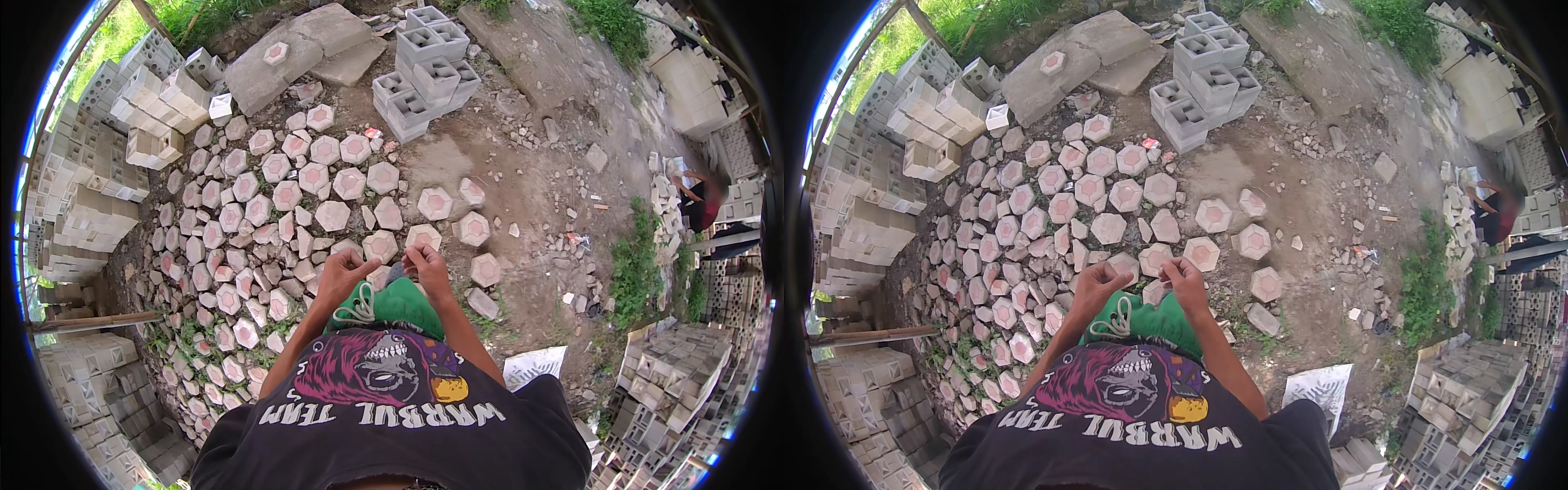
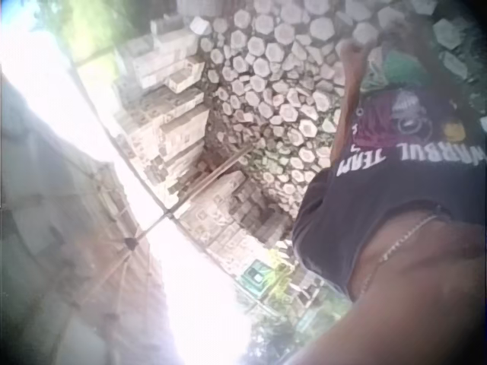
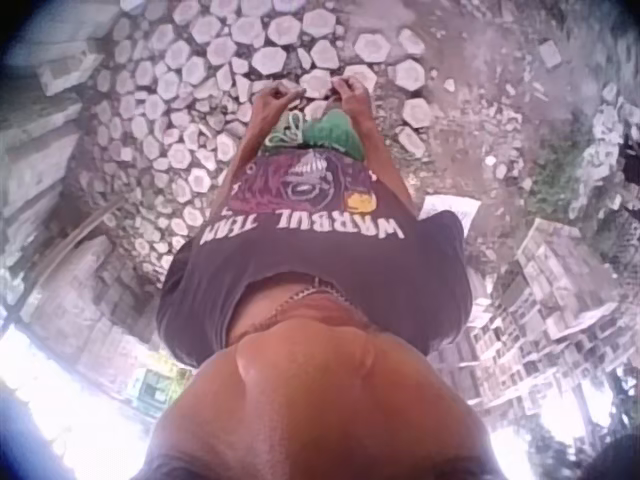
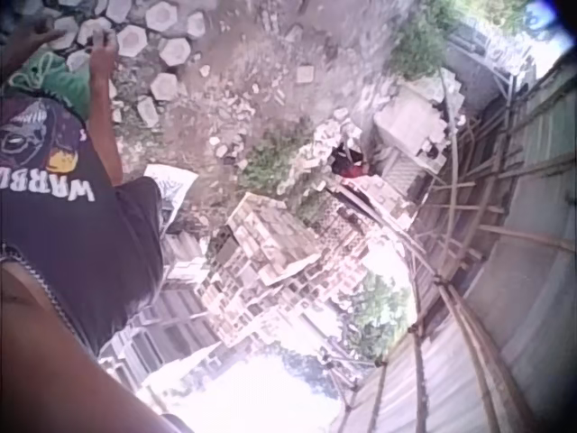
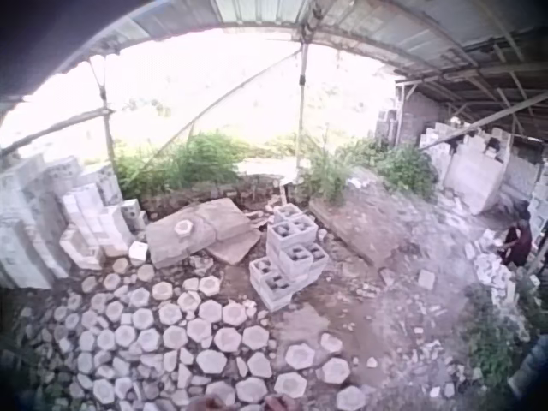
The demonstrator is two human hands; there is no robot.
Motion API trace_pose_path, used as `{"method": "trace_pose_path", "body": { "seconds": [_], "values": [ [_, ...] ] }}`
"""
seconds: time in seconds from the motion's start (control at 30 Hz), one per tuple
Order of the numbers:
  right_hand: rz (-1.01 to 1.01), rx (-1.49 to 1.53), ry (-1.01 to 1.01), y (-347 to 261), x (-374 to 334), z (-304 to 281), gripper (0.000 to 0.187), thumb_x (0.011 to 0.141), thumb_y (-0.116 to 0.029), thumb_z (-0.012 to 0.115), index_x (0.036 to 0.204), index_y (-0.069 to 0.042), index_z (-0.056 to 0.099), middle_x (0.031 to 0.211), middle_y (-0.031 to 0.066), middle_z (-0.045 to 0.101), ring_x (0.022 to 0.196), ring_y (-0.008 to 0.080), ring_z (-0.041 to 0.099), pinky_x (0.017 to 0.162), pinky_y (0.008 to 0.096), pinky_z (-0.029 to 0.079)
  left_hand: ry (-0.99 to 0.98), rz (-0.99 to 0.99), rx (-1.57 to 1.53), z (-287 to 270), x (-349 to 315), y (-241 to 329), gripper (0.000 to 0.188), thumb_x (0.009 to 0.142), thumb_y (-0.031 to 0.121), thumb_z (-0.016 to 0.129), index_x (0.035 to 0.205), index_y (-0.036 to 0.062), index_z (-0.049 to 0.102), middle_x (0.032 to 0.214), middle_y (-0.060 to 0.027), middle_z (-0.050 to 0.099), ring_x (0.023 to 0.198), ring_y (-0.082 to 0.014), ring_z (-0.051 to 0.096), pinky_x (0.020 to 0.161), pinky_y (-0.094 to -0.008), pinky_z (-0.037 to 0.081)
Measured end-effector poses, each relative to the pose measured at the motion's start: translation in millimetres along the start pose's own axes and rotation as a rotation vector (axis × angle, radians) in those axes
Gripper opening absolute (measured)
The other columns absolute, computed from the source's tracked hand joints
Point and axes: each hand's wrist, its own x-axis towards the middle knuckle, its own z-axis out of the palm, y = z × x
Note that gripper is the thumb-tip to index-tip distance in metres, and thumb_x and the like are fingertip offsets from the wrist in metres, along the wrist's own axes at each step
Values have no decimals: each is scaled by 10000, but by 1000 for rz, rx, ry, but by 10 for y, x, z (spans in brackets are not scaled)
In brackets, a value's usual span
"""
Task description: The person repeatedly picks up hollow concrete blocks from a pile and carries them to a stack, placing them on top. The person walks back and forth across a paved area to repeat the process.
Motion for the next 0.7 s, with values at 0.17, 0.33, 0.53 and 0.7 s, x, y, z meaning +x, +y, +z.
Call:
{"method": "trace_pose_path", "body": {
  "seconds": [0.17,0.33,0.53,0.7],
  "values": [
    [45,4,33,-131,177,-353,220,916,-265,563,923,-48,596,793,15,615,728,91,572,668,243,462,60,-45,-139,376,412,198,385,848,285,690,588,60,517,575,31,500,531,-29,391,463,-218,302],
    [85,35,125,-187,281,-623,221,912,-266,568,922,-47,597,805,20,615,738,99,577,664,248,466,-29,-79,-12,573,769,328,428,916,356,577,669,7,602,624,6,553,581,-50,451,548,-233,358],
    [116,97,259,-394,528,-949,217,913,-260,566,929,-47,598,811,25,614,747,103,581,666,252,472,-190,-101,-131,942,1401,426,334,949,288,526,855,-13,635,762,-20,605,706,-84,532,704,-231,437],
    [148,130,371,-571,825,-1266,211,914,-256,567,948,-50,594,828,26,624,751,104,588,665,255,473,-313,-104,-153,1296,2095,535,257,918,236,557,877,-6,630,760,-5,585,721,-69,508,676,-220,407]
  ]
}}
